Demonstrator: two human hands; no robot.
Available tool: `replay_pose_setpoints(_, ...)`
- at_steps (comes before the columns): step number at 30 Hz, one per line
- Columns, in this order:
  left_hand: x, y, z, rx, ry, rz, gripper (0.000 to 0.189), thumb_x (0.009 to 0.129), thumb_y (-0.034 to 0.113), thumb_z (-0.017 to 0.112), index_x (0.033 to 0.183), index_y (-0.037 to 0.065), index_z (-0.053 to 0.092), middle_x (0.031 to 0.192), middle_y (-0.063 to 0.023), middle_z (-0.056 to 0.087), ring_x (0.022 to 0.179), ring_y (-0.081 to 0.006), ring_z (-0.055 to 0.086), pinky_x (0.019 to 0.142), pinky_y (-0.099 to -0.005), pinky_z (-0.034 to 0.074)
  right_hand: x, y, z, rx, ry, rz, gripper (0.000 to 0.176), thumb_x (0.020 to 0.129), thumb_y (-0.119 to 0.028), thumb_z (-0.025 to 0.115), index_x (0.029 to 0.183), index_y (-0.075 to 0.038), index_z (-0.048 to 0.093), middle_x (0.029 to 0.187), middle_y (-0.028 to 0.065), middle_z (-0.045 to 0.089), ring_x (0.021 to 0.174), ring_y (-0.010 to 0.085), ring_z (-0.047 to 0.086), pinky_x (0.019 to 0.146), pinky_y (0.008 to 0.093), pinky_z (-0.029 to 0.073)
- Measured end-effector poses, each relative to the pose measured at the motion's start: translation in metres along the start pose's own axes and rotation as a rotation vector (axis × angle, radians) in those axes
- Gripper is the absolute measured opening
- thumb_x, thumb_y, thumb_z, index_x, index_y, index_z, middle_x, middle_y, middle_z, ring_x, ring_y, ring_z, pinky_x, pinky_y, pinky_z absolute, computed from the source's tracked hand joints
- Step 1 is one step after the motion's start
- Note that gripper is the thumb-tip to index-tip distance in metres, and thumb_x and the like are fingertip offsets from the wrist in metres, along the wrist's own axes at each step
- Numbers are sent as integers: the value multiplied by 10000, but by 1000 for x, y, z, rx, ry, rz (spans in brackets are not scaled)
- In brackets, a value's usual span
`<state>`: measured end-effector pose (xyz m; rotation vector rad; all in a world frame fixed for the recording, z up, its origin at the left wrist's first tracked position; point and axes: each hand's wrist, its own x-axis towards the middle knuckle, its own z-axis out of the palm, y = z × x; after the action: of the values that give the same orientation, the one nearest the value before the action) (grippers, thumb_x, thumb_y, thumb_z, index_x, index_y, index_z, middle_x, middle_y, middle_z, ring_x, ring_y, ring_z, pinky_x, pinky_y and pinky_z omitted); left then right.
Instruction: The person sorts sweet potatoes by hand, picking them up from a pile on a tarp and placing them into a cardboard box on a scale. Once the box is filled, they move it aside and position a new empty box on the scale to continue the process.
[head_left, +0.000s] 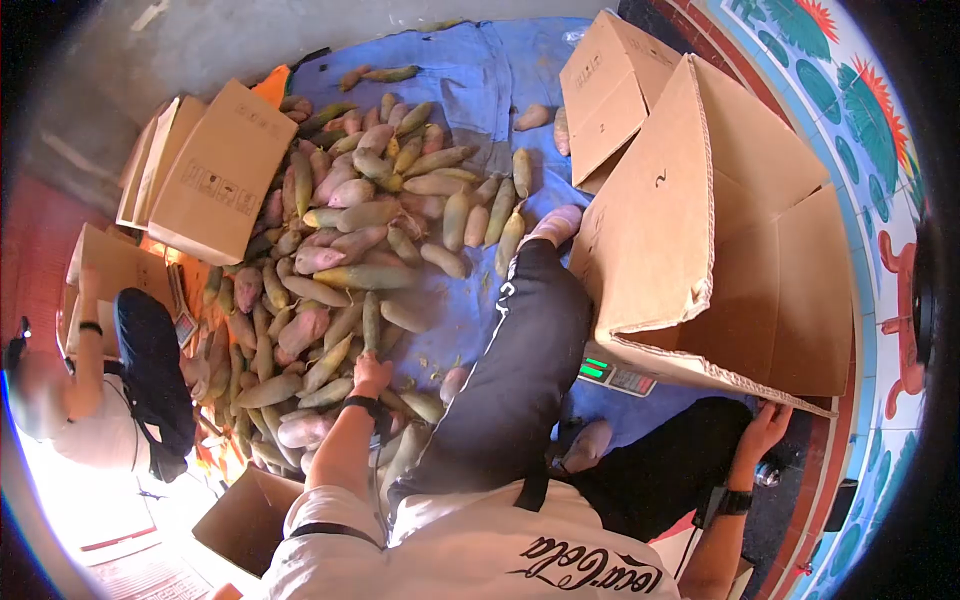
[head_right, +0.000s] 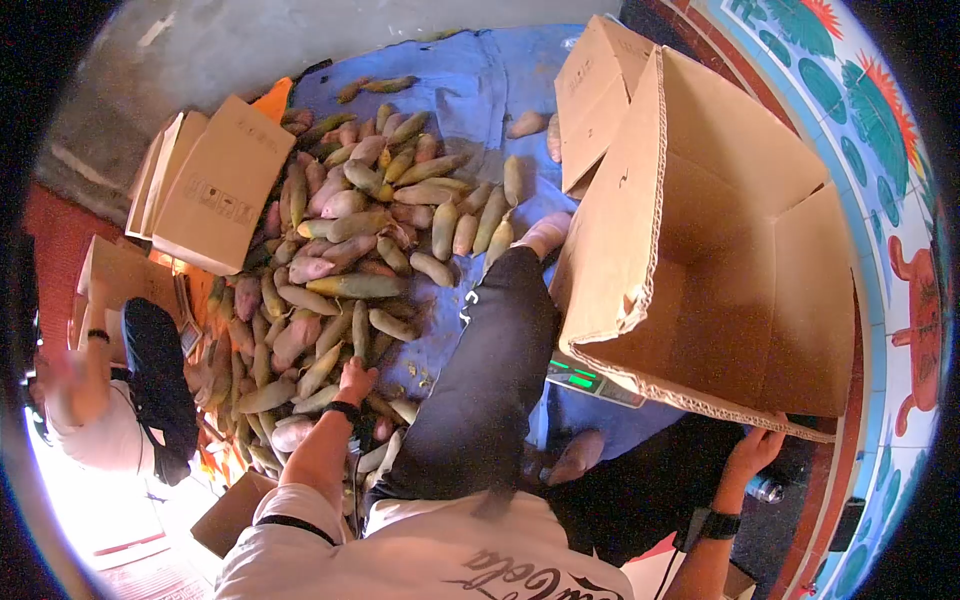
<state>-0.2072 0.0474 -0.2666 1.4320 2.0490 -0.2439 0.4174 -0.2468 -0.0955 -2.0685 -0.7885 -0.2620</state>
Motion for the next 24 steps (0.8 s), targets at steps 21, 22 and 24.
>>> replay_pose_setpoints(21,126,-49,71,169,-238,-40,531,736,398,614,1236,257,502,1339,-173,285,1234,-359,320,1003,-437,331,-29,25,-20,171,-147,175,552,926,-430,411,1356,-128,244,1280,151,416,1122,293,434,998,458,342)
replay_pose_setpoints(22,77,-6,29,182,-231,-80,530,726,393,622,1226,259,510,1313,-173,306,1215,-359,342,992,-436,343,-29,18,-18,161,-153,175,534,931,-421,404,1345,-119,255,1275,154,419,1116,291,438,994,456,346)
replay_pose_setpoints(24,48,25,8,203,-180,-109,499,726,399,632,1190,248,531,1282,-168,334,1197,-355,360,980,-430,356,-25,-3,-11,164,-153,191,500,940,-404,389,1322,-103,276,1263,160,426,1106,288,446,986,452,356)
